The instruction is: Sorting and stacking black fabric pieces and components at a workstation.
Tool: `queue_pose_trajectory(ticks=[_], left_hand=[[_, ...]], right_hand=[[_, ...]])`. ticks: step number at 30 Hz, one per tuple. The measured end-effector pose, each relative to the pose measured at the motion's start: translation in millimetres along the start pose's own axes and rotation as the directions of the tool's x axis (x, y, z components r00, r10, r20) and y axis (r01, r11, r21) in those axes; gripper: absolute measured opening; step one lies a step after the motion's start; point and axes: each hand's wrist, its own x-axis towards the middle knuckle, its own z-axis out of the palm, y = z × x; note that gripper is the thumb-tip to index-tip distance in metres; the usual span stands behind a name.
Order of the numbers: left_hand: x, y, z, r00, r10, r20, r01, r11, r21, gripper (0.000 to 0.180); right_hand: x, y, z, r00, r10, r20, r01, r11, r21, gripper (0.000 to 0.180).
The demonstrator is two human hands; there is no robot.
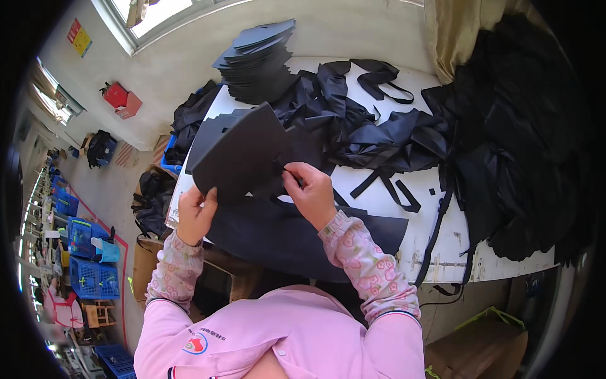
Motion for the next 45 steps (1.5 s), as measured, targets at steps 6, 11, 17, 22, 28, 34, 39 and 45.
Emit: queue_pose_trajectory(ticks=[6, 11, 17, 22, 28, 34, 39, 45], left_hand=[[-14, -3, 13, 0.998, -0.039, 0.04, 0.041, 0.998, -0.038, 0.024], [-18, 0, 9, 0.985, -0.061, 0.161, 0.063, 0.998, -0.009, 0.027], [6, -3, 13, 0.713, 0.262, 0.65, 0.005, 0.925, -0.379, 0.07], [-3, -16, 87, 0.961, 0.224, 0.163, -0.201, 0.968, -0.149, 0.036], [6, 0, 97, 0.845, 0.494, 0.206, -0.523, 0.843, 0.122, 0.019], [-5, -9, 47, 0.99, -0.134, 0.048, 0.137, 0.805, -0.578, 0.008], [-23, -80, -43, 0.868, -0.471, -0.154, 0.236, 0.666, -0.708, 0.006], [-36, -136, -34, 0.989, -0.007, -0.148, 0.097, 0.787, 0.609, 0.039]], right_hand=[[-8, 5, -8, 0.997, 0.075, -0.036, -0.077, 0.996, -0.035, 0.013], [-13, 6, -16, 0.994, 0.082, -0.074, -0.087, 0.994, -0.07, 0.011], [-18, 29, -26, 0.999, 0.017, 0.027, -0.019, 0.998, 0.059, 0.012], [-20, 12, -31, 0.833, 0.148, 0.533, -0.413, 0.808, 0.42, 0.023], [-8, -1, -80, 0.458, 0.492, 0.741, -0.793, 0.603, 0.09, 0.029], [-6, 38, -116, 0.566, 0.465, 0.68, -0.507, 0.848, -0.158, 0.038], [-26, 85, -154, 0.572, 0.614, 0.545, -0.323, 0.779, -0.538, 0.052], [-49, 84, -157, 0.702, 0.524, 0.483, -0.165, 0.778, -0.606, 0.05]])
